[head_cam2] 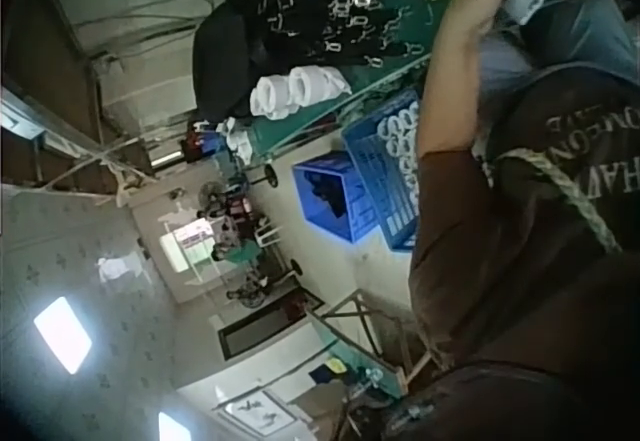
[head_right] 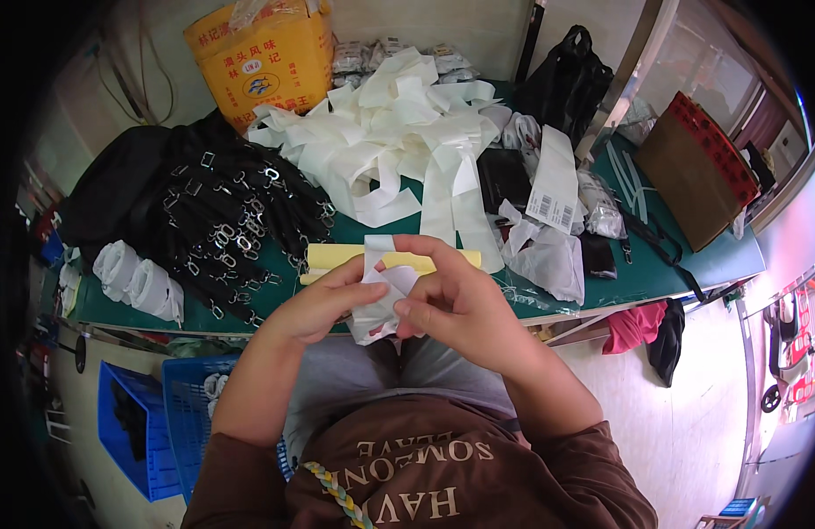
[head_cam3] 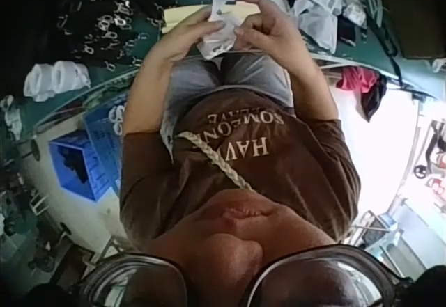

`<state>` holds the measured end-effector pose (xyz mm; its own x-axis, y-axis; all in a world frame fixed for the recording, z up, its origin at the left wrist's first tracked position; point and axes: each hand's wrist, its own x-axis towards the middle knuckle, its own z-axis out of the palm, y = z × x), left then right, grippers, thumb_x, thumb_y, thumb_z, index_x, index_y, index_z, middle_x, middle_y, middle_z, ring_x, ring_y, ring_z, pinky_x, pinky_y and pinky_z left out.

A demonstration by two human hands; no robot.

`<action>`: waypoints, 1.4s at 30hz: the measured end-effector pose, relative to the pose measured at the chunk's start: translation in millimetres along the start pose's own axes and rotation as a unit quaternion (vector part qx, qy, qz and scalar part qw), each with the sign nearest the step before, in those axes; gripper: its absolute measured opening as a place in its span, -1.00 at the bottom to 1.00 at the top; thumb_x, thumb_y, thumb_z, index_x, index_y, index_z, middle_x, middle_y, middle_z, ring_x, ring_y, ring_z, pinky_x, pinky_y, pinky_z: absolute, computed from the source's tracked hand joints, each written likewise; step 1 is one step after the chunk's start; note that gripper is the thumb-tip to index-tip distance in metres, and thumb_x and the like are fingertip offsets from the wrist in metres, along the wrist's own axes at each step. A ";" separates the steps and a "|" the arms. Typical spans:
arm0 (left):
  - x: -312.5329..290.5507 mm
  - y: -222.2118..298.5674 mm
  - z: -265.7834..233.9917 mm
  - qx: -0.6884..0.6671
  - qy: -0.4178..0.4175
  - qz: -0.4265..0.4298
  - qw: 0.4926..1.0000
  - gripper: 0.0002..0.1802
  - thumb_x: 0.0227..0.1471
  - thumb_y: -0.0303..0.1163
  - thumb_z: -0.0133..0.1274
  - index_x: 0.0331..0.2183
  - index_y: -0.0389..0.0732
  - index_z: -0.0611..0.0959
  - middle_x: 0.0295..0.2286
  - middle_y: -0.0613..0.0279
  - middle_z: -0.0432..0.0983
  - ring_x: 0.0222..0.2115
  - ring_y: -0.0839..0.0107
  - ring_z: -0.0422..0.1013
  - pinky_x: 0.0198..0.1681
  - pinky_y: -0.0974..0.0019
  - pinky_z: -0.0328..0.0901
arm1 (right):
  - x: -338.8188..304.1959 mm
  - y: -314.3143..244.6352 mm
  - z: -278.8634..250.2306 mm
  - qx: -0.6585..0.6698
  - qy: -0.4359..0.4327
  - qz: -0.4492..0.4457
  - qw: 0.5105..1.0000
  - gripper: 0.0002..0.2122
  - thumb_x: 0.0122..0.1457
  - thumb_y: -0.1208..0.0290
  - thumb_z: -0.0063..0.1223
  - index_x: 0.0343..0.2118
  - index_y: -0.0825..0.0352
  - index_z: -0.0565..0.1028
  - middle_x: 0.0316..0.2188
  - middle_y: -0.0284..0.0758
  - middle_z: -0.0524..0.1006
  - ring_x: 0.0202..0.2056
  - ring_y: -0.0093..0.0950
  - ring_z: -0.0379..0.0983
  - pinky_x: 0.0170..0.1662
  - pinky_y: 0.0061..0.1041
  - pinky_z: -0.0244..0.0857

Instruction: Packaging belts by rolling them and wrapping them in foam sheets at a workbench.

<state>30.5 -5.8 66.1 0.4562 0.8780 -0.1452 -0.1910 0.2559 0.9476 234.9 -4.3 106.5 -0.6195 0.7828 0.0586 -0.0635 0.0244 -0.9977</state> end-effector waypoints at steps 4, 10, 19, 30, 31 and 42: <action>-5.0 1.4 -6.4 -0.036 -0.008 -0.030 0.999 -0.51 0.08 -0.35 -0.04 0.05 -0.22 0.31 -0.15 0.25 0.39 -0.15 0.50 0.34 -0.09 0.42 0.23 | 3.7 -0.6 -12.1 -0.241 0.112 -0.091 0.960 -0.55 0.06 0.63 0.00 0.05 0.39 0.23 -0.50 -0.38 0.46 -0.45 -0.68 0.37 -0.33 -0.70 0.25; -10.6 -2.7 -1.8 -0.026 -0.060 -0.075 0.995 -0.46 0.00 -0.41 0.06 0.04 -0.22 0.32 -0.21 0.28 0.41 -0.19 0.52 0.35 -0.13 0.41 0.23 | 19.2 -1.2 -8.2 0.024 0.088 -0.094 0.991 -0.66 0.09 0.56 -0.03 -0.03 0.41 0.31 -0.45 -0.34 0.47 -0.40 -0.62 0.40 -0.29 -0.64 0.29; -11.3 -8.6 -2.6 -0.073 -0.038 -0.083 0.993 -0.52 0.04 -0.35 0.01 0.01 -0.23 0.37 -0.12 0.27 0.38 -0.10 0.50 0.31 -0.04 0.39 0.18 | 9.5 4.6 -14.4 -0.191 -0.005 -0.125 0.974 -0.82 -0.04 0.57 0.17 -0.34 0.40 0.46 -0.47 -0.40 0.45 -0.48 -0.67 0.37 -0.40 -0.68 0.24; -11.8 -4.7 -3.5 -0.095 -0.071 -0.065 0.991 -0.54 0.09 -0.34 -0.03 0.01 -0.31 0.34 -0.11 0.19 0.37 -0.10 0.43 0.33 -0.07 0.35 0.24 | 16.1 5.0 -12.2 -0.296 -0.090 -0.181 0.933 -0.63 -0.09 0.40 0.25 -0.17 0.36 0.48 -0.17 -0.22 0.41 -0.10 -0.32 0.35 -0.03 -0.43 0.20; -11.0 -5.2 -5.3 -0.094 -0.093 -0.051 0.990 -0.54 0.11 -0.31 -0.04 0.02 -0.28 0.34 -0.10 0.22 0.36 -0.08 0.46 0.31 -0.05 0.36 0.22 | 16.2 3.8 -12.7 -0.281 -0.117 -0.149 0.941 -0.61 -0.08 0.40 0.24 -0.15 0.36 0.47 -0.14 -0.20 0.40 -0.08 -0.29 0.34 -0.02 -0.41 0.20; -0.6 -0.1 -6.7 -0.116 -0.095 -0.050 0.987 -0.57 0.10 -0.28 -0.06 -0.03 -0.30 0.36 -0.26 0.21 0.44 -0.33 0.47 0.41 -0.29 0.40 0.32 | 16.8 4.2 -11.9 -0.339 -0.090 -0.135 0.926 -0.56 -0.08 0.46 0.21 -0.07 0.36 0.39 -0.16 -0.20 0.40 -0.11 -0.26 0.35 -0.07 -0.41 0.24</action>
<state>24.4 -3.6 64.2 0.6338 0.7571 -0.1586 -0.3195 0.4429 0.8377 233.5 16.4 102.9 -0.7770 0.5760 0.2538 0.2332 0.6380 -0.7339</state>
